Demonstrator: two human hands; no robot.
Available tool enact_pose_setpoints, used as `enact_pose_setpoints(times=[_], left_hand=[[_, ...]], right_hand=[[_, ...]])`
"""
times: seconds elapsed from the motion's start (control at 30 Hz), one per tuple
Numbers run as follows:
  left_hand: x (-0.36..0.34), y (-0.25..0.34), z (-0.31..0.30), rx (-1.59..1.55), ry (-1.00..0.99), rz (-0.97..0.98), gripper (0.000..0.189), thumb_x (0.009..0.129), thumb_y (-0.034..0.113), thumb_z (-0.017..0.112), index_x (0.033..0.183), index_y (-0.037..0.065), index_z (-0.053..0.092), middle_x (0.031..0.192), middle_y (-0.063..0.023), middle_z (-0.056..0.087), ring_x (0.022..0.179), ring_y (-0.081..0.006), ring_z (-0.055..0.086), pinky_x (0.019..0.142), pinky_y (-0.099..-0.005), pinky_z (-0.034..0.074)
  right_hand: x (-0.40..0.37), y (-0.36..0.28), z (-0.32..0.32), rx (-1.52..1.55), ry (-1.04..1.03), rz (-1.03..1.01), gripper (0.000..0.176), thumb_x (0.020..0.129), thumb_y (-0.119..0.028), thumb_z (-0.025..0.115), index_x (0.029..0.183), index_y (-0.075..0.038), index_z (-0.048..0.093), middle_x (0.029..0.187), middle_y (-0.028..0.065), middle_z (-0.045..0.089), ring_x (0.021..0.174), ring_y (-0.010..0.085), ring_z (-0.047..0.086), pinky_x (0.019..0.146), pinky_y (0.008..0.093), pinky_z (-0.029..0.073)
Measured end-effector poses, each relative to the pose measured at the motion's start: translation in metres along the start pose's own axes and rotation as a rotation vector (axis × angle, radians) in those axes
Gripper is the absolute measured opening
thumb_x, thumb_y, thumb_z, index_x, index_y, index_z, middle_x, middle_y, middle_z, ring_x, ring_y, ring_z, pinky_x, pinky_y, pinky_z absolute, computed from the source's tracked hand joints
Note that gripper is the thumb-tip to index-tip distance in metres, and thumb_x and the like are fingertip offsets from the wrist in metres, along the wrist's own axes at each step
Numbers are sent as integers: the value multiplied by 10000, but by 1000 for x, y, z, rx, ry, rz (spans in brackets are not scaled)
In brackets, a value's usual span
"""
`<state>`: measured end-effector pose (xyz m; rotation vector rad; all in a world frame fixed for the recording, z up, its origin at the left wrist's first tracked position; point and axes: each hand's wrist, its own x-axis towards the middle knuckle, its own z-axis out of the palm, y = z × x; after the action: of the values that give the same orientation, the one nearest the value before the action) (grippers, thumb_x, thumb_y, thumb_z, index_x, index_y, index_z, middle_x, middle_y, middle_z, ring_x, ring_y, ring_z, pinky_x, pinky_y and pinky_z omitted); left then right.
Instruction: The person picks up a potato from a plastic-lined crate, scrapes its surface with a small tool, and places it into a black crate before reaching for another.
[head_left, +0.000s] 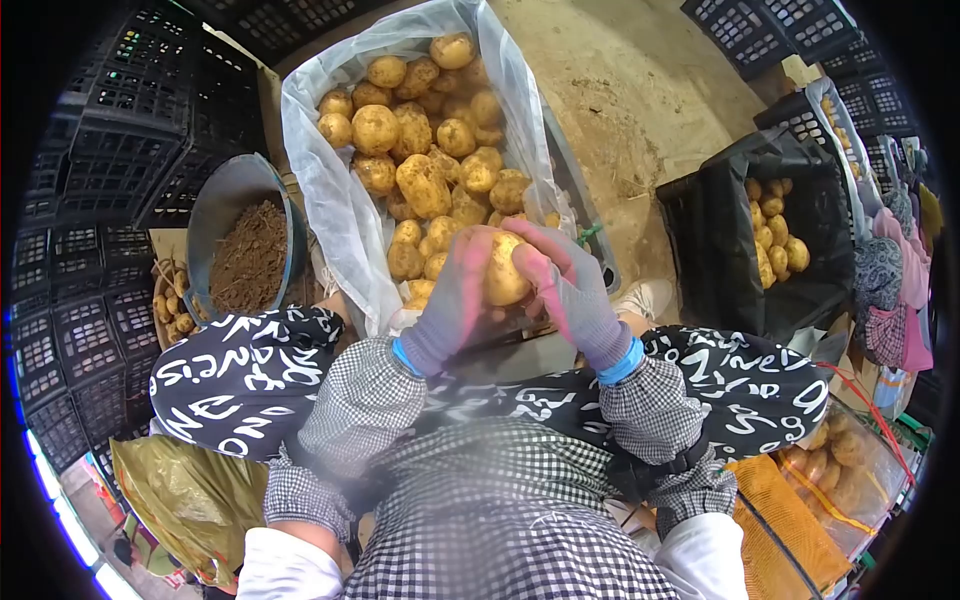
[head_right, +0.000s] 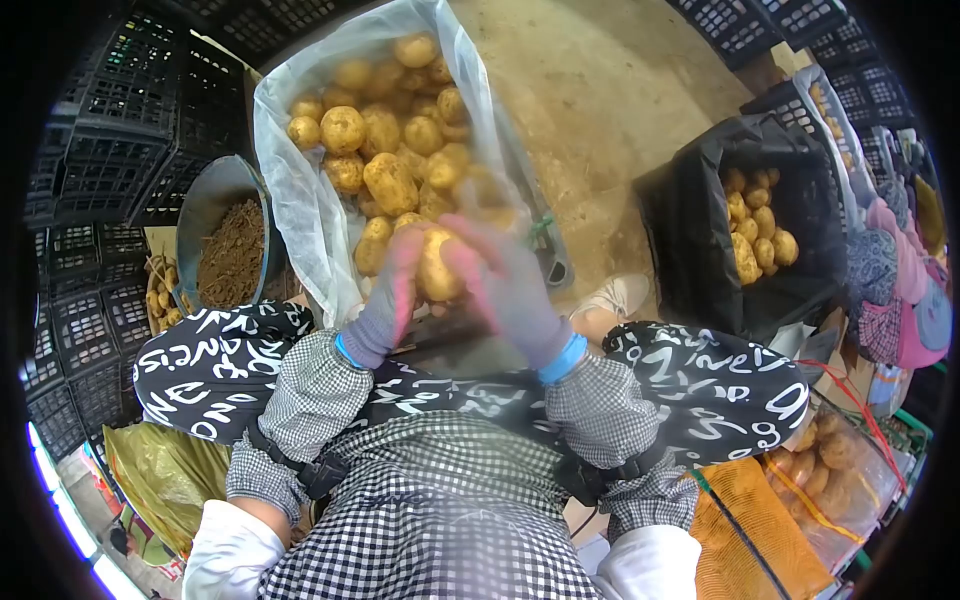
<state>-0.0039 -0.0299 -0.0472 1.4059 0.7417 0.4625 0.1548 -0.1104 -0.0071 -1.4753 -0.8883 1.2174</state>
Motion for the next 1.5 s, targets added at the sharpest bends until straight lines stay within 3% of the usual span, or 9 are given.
enact_pose_setpoints(times=[0.1, 0.2, 0.3, 0.43, 0.67, 0.77, 1.1, 1.3, 1.5], left_hand=[[0, -15, -6, 221, -42, 30, 488, 991, 462, 489, 1256, 56, 439, 1119, -108, 525, 941, -196, 599, 654, -301, 539], [-2, 17, -4, -316, -27, -363, 507, 878, 334, 682, 1222, 36, 459, 1061, -130, 545, 917, -263, 601, 724, -358, 530], [3, 27, -8, -727, -89, -532, 619, 729, 245, 821, 1191, 22, 474, 1025, -162, 555, 911, -339, 587, 783, -430, 502], [6, 28, -1, 130, -33, -116, 675, 676, 279, 862, 1171, 11, 489, 1057, -193, 564, 923, -358, 585, 763, -458, 489], [5, -27, -1, 445, 112, 277, 817, 612, 236, 893, 1249, -11, 444, 1104, -201, 554, 983, -383, 585, 821, -457, 493], [5, -24, -1, 465, 109, 289, 659, 706, 305, 769, 1216, 9, 476, 1032, -168, 577, 883, -323, 591, 721, -401, 472], [19, -16, -11, 182, 159, 17, 519, 1019, 534, 358, 1109, 74, 581, 792, -59, 656, 549, -120, 611, 388, -213, 405], [10, -37, -8, 272, 140, 19, 548, 1006, 547, 384, 1145, 60, 592, 903, -58, 655, 670, -123, 652, 453, -223, 469], [16, 3, -14, 252, 143, 119, 684, 841, 256, 741, 1374, -2, 399, 1235, -136, 547, 1113, -230, 576, 930, -338, 480]], right_hand=[[1, -1, 2, -63, 12, 20, 471, 1018, -370, 536, 1336, -24, 564, 1066, 57, 612, 608, 53, 572, 527, 184, 482], [5, -1, 0, -86, 45, 84, 383, 989, -309, 563, 1221, -11, 625, 1081, 126, 654, 913, 196, 607, 812, 291, 469], [7, 7, -3, -18, 56, 83, 395, 990, -328, 569, 1209, -3, 623, 1019, 97, 634, 809, 159, 608, 732, 263, 492], [6, 1, 2, -273, 98, -330, 380, 1006, -316, 549, 1186, 12, 620, 977, 96, 615, 873, 168, 605, 815, 291, 495], [3, 0, 9, -209, 122, -124, 346, 1011, -277, 519, 1188, 2, 623, 1061, 156, 622, 1003, 273, 594, 914, 358, 461], [3, -15, 13, -26, 127, 147, 337, 1006, -270, 514, 1181, -9, 633, 1091, 186, 637, 1044, 320, 604, 929, 392, 469], [2, -9, 10, -475, 151, -360, 483, 928, -271, 641, 1339, -36, 545, 1244, 206, 600, 1066, 346, 614, 922, 402, 490], [4, 5, 4, -363, 53, -131, 601, 1002, -454, 530, 1413, -21, 469, 1236, 159, 601, 1020, 225, 636, 850, 322, 517], [4, 0, -1, 270, -81, 61, 659, 979, -349, 617, 1476, 0, 361, 1241, 94, 580, 970, 141, 625, 788, 260, 526]])
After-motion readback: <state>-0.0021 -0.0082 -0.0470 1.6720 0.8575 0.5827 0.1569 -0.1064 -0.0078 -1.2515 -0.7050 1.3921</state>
